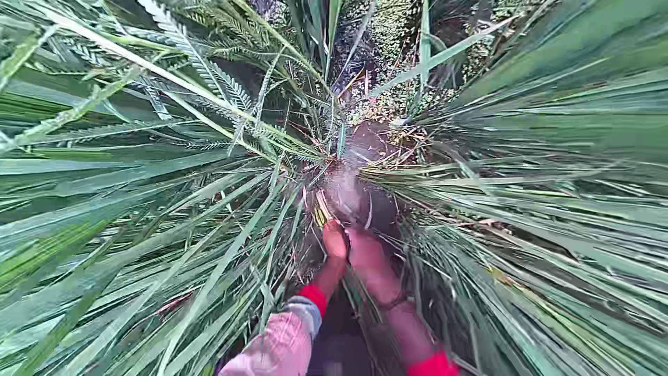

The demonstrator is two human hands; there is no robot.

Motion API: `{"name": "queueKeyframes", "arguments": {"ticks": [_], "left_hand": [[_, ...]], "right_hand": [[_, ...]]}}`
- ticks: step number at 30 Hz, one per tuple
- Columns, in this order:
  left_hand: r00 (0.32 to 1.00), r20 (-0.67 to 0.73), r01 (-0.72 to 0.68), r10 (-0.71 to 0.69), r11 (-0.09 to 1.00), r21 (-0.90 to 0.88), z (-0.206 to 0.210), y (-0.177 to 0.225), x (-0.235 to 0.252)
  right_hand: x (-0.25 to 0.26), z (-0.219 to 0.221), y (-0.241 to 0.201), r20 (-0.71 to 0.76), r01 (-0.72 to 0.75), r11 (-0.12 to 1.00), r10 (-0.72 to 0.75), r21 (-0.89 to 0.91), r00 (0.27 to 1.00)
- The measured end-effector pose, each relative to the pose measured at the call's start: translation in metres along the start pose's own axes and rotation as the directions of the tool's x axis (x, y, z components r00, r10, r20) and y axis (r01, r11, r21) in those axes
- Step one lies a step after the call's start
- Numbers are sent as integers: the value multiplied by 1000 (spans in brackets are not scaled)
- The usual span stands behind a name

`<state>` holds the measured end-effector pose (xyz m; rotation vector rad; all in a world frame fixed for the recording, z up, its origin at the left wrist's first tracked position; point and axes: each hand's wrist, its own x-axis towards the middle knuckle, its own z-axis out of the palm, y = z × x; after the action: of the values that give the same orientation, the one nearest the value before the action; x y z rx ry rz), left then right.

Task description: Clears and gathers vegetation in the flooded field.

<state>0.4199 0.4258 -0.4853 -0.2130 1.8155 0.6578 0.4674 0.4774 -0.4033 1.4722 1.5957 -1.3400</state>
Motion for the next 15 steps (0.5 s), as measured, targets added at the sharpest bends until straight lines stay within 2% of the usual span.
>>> {"name": "queueKeyframes", "arguments": {"ticks": [1,3,5,7,9,10,12,15], "left_hand": [[999,31,41,-39,998,-43,2,9,7],[981,113,175,-155,963,-202,19,25,21],[953,201,279,-225,909,-309,32,35,36],[950,254,268,-182,892,-363,40,42,54],[957,239,249,-164,886,-391,53,39,73],[957,231,255,-176,890,-378,59,37,81],[944,233,307,-235,887,-345,65,36,91],[916,237,390,-322,854,-346,67,37,104]], "right_hand": [[20,-12,-5,-138,76,996,-81,-42,987],[62,-36,-1,-239,99,987,-128,-130,963],[90,-45,18,-221,19,977,-67,-214,973],[106,-48,36,-139,-57,952,16,-301,990],[108,-40,52,-128,-84,935,42,-344,991],[106,-36,55,-89,-129,932,105,-339,991],[100,-26,57,-51,-200,952,193,-230,980],[100,2,61,-77,-214,971,223,109,972]]}}
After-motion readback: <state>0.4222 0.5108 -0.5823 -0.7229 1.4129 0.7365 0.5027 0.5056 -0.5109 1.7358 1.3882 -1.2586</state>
